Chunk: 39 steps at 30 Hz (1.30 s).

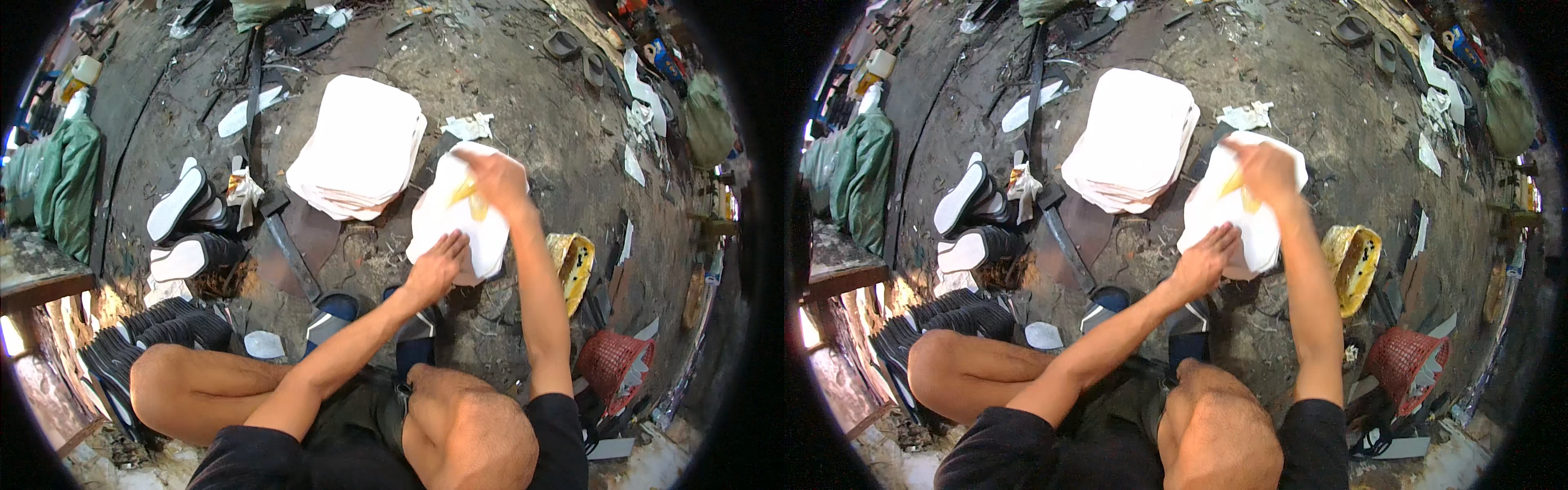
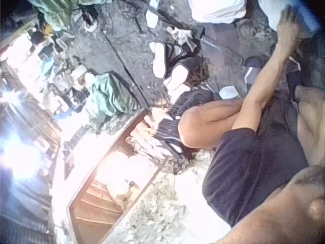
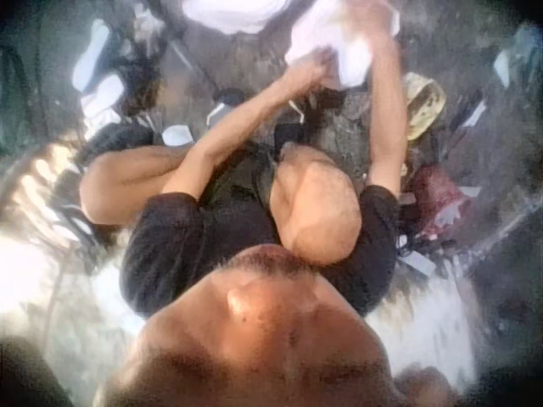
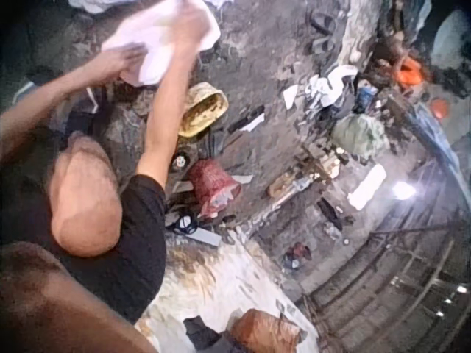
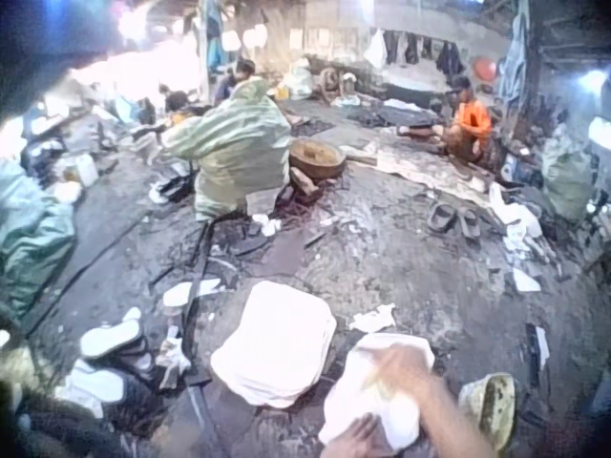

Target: The person sits on the ground and applies glue from a yellow container to white shoe insoles using a brush. They work on one insole at a time, spreading the adhesive and stacking the treated insoles into a pile.

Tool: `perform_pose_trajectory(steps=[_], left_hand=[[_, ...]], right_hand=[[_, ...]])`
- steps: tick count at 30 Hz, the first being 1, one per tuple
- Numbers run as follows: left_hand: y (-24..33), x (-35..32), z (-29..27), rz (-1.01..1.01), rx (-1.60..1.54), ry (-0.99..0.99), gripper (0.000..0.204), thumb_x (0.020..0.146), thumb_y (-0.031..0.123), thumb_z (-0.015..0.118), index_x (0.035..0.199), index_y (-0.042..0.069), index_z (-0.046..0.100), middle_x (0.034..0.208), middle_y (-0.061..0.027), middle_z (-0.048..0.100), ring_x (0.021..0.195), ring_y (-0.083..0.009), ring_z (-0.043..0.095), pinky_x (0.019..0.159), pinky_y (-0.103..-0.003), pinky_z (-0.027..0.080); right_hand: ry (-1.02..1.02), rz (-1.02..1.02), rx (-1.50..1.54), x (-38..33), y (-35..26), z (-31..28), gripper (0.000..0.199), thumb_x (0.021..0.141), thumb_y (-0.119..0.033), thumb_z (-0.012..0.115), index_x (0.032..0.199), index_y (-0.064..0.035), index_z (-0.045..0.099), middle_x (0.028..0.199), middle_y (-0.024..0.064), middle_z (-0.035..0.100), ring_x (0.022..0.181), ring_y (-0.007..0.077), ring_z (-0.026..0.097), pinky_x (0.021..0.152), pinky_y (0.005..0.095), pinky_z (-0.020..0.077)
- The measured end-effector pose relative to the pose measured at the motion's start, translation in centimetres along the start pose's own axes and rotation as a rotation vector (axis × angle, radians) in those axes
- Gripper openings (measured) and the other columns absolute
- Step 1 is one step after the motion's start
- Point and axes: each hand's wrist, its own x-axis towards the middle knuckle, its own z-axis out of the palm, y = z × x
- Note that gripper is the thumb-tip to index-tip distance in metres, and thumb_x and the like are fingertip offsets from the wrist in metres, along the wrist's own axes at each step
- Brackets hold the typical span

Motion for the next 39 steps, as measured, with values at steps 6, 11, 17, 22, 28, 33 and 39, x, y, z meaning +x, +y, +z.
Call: perform_pose_trajectory(steps=[6,11,17,22,28,33,39], left_hand=[[1.8,-1.2,-0.6,-0.004,0.195,0.069,0.07,0.071,0.01,0.071,0.135,-0.005,0.049,0.146,-0.0221,0.047,0.14,-0.0346,0.041,0.115,-0.042,0.036],[5.9,-3.9,2.9,-0.093,-0.348,-0.514,0.062,0.084,0.016,0.061,0.142,0.001,0.046,0.132,-0.0229,0.056,0.128,-0.0368,0.052,0.108,-0.046,0.041],[6.5,-4.0,5.2,0.055,-0.253,-0.24,0.049,0.094,0.016,0.046,0.141,0.002,0.048,0.144,-0.0174,0.051,0.125,-0.0267,0.056,0.089,-0.041,0.048],[4.4,-0.4,0.8,-0.006,-0.1,0.062,0.045,0.081,0.008,0.061,0.125,-0.001,0.06,0.138,-0.0138,0.058,0.124,-0.0236,0.06,0.074,-0.035,0.06],[3.8,0.3,4.0,0.017,-0.065,0.138,0.044,0.083,0.005,0.058,0.127,0.001,0.06,0.141,-0.0112,0.057,0.135,-0.0227,0.052,0.082,-0.034,0.059],[3.1,-0.1,3.4,-0.052,-0.053,0.09,0.043,0.081,0.005,0.059,0.124,0.007,0.062,0.14,-0.0052,0.059,0.132,-0.019,0.054,0.087,-0.035,0.058],[3.3,0.3,2.8,-0.056,-0.061,0.021,0.042,0.082,0.005,0.06,0.124,0.006,0.061,0.139,-0.0068,0.059,0.132,-0.0202,0.054,0.089,-0.035,0.057]], right_hand=[[-0.002,-0.047,0.285,-5.0,-2.7,4.0,0.026,0.093,-0.023,0.059,0.116,-0.0288,0.072,0.083,0.0099,0.073,0.067,0.0284,0.07,0.06,0.0419,0.0561],[0.082,-0.216,0.16,-11.4,-9.7,3.5,0.023,0.092,-0.015,0.061,0.112,-0.0185,0.07,0.1,0.0092,0.073,0.083,0.0269,0.073,0.068,0.0396,0.0595],[0.193,-0.188,0.659,-14.7,-10.9,-0.6,0.04,0.081,0.004,0.064,0.118,-0.0099,0.069,0.107,0.0132,0.073,0.095,0.0254,0.073,0.08,0.0366,0.0593],[0.293,-0.056,0.636,-9.0,-2.3,-6.0,0.037,0.078,0.008,0.063,0.111,-0.0051,0.072,0.109,0.0146,0.073,0.1,0.0301,0.072,0.086,0.0376,0.0578],[-0.048,-0.09,0.479,0.9,8.1,2.4,0.041,0.075,0.0,0.06,0.107,-0.0187,0.077,0.11,0.0042,0.074,0.106,0.025,0.068,0.091,0.0348,0.0547],[-0.168,-0.538,0.468,2.2,4.1,2.7,0.034,0.066,0.003,0.062,0.088,-0.0164,0.077,0.104,-0.0024,0.074,0.122,0.0264,0.06,0.115,0.0486,0.0328],[-0.25,0.047,0.2,-2.3,9.3,-1.3,0.033,0.081,-0.008,0.062,0.107,-0.025,0.076,0.105,0.0031,0.075,0.104,0.0249,0.069,0.094,0.0425,0.0503]])
